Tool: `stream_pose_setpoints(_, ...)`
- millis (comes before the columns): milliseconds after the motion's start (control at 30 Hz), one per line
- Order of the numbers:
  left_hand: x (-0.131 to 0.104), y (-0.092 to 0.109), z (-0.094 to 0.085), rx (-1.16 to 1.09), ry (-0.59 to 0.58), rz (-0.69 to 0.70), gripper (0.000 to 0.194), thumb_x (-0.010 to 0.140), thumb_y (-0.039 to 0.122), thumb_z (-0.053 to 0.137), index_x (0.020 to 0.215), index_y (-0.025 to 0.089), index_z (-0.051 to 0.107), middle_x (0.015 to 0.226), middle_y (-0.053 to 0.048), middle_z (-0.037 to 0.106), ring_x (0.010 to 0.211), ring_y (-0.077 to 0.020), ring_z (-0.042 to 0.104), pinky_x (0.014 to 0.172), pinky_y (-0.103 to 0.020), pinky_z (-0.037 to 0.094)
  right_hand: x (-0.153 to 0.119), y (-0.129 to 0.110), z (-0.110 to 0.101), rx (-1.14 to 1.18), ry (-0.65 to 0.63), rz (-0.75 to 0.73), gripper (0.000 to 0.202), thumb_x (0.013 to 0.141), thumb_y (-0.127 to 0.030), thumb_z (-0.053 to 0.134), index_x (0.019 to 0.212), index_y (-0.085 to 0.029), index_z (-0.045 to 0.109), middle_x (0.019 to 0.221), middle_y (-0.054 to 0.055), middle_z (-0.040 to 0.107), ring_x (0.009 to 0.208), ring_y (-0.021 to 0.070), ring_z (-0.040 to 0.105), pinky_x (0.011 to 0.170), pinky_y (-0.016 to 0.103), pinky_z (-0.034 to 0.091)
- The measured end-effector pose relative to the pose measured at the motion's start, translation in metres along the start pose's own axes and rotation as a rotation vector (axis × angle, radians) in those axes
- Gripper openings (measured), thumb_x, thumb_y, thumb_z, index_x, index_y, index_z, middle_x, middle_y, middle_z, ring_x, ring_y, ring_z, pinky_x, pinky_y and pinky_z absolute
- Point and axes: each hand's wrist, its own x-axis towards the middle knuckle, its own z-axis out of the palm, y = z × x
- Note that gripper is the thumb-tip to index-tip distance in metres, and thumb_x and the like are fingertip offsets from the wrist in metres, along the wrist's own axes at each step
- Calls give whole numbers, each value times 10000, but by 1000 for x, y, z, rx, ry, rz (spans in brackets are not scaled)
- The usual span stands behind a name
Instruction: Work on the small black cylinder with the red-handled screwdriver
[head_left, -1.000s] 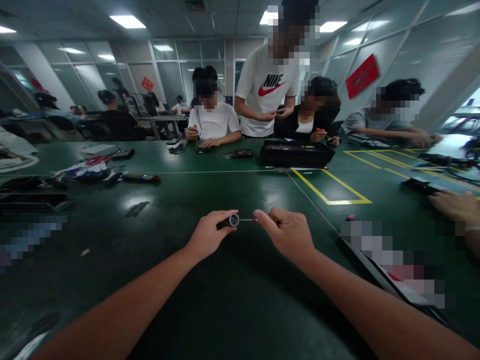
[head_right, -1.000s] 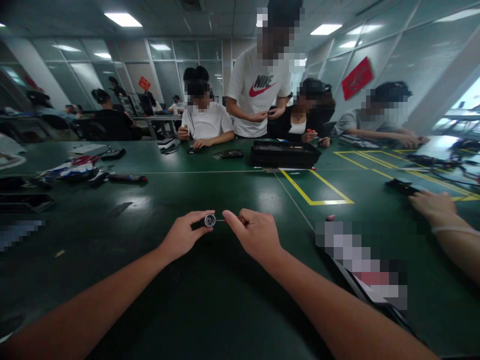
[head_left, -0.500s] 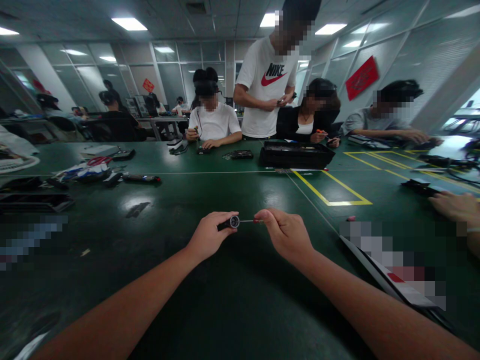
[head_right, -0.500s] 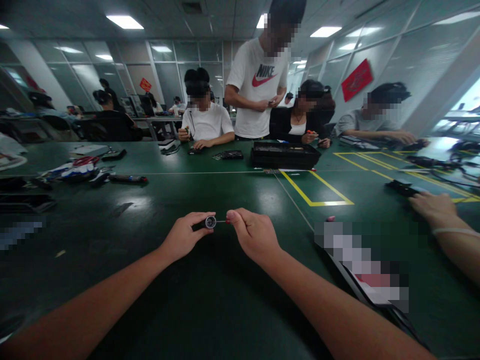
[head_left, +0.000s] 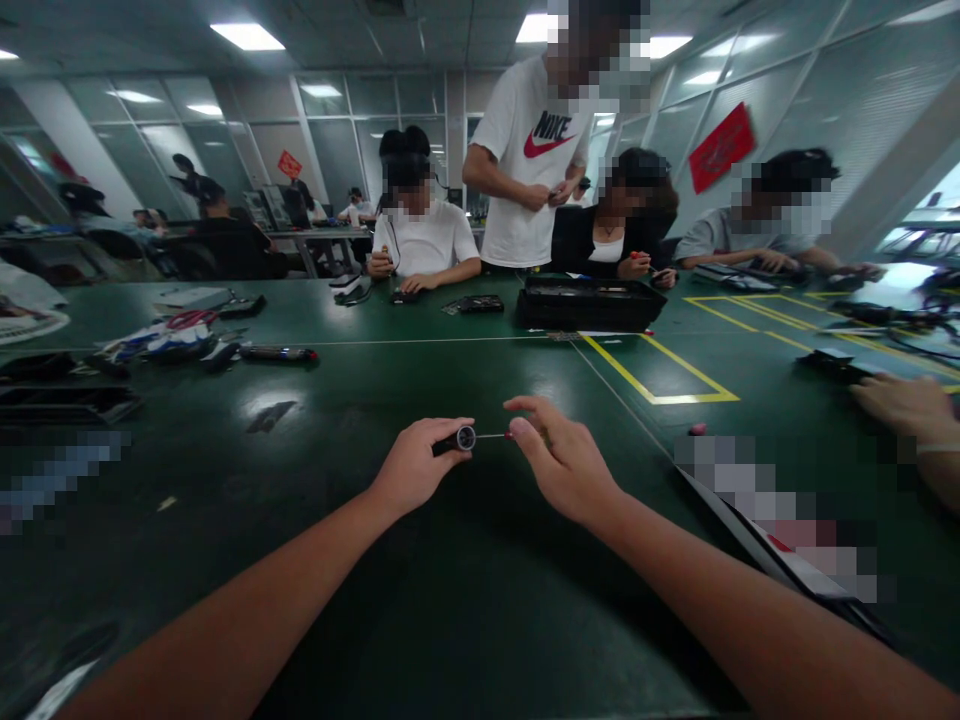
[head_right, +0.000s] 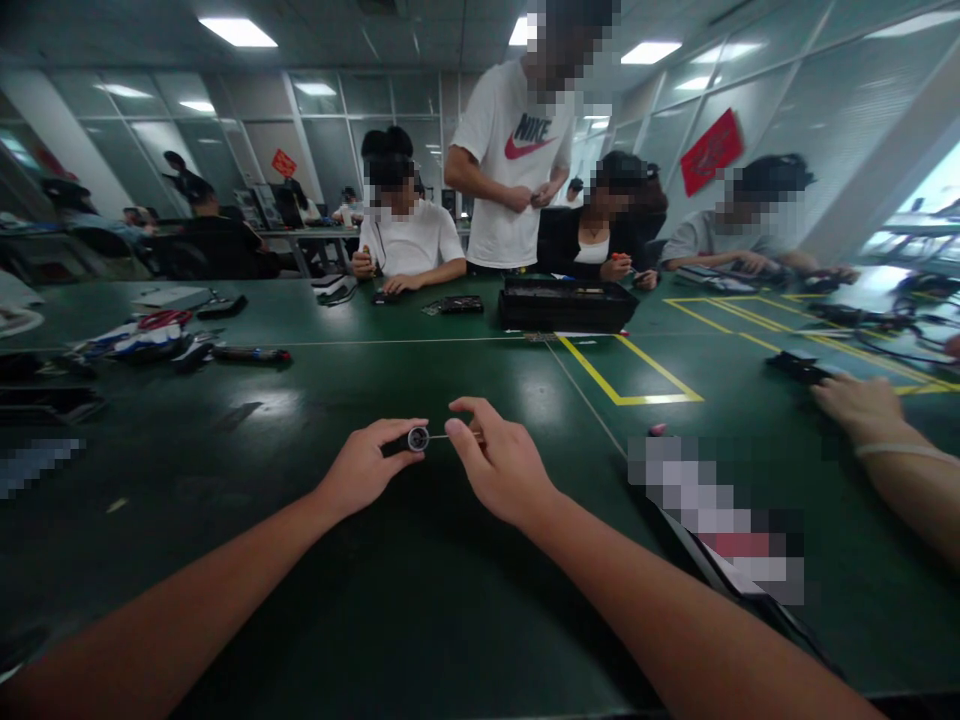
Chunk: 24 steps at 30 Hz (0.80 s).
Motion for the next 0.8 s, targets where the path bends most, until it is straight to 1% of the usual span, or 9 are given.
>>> stream_pose_setpoints(100, 0, 1, 1, 13, -7, 5, 428, 857, 212, 733, 1270, 304, 663, 1255, -26, 686, 1190, -238, 600, 1083, -454, 435, 2, 0, 1, -15, 45, 68, 402, 1041, -429, 359, 1190, -206, 658, 761, 27, 702, 604, 167, 625, 559, 295, 422)
stream_pose_setpoints(200, 0, 3, 2, 16, -13, 7, 417, 856, 214, 735, 1259, 297, 670, 1247, -29, 690, 1182, -240, 603, 1081, -459, 435, 2, 0, 1, -2, 48, 134, 364, 1020, -393, 417, 1261, -209, 619, 710, 12, 691, 499, 152, 558, 471, 281, 367)
stream_pose_setpoints(267, 0, 5, 2, 18, -27, 4, 405, 858, 212, 731, 1251, 294, 675, 1248, -29, 691, 1183, -243, 602, 1085, -464, 433, 2, 0, 1, 25, 35, 140, 344, 1007, -366, 442, 1281, -210, 580, 687, 0, 678, 458, 143, 515, 440, 274, 336)
stream_pose_setpoints(400, 0, 5, 0, 9, -6, -10, 410, 862, 202, 722, 1259, 290, 670, 1258, -28, 686, 1196, -239, 597, 1086, -453, 432, 0, 0, 1, 56, 16, 92, 281, 1008, -336, 436, 1240, -209, 530, 708, -4, 647, 516, 150, 534, 481, 277, 378)
stream_pose_setpoints(533, 0, 0, -2, -14, 39, -39, 440, 874, 221, 708, 1302, 304, 641, 1283, -29, 671, 1215, -238, 587, 1088, -452, 429, -2, 3, 4, 78, 28, 22, 233, 1000, -293, 438, 1209, -211, 501, 789, 12, 619, 665, 176, 593, 600, 308, 460)
stream_pose_setpoints(633, 0, -2, -3, -12, 45, -33, 447, 871, 220, 710, 1303, 308, 639, 1272, -26, 675, 1202, -236, 593, 1078, -446, 432, -2, 5, 5, 108, 17, 9, 222, 992, -288, 454, 1194, -215, 509, 856, 28, 635, 770, 191, 628, 650, 312, 479)
stream_pose_setpoints(667, 0, -2, -3, -9, 42, -29, 447, 869, 221, 713, 1302, 308, 640, 1269, -26, 676, 1198, -236, 595, 1075, -445, 433, -1, 4, 5, 110, 10, 22, 227, 994, -305, 458, 1195, -216, 517, 847, 25, 640, 763, 190, 631, 640, 307, 475)
stream_pose_setpoints(800, -1, 1, -2, 10, 26, -23, 435, 870, 233, 717, 1292, 309, 647, 1274, -25, 676, 1204, -243, 588, 1066, -454, 433, 1, 1, 3, 66, 14, 109, 301, 1024, -415, 400, 1148, -218, 589, 709, -3, 628, 608, 173, 606, 545, 290, 417)
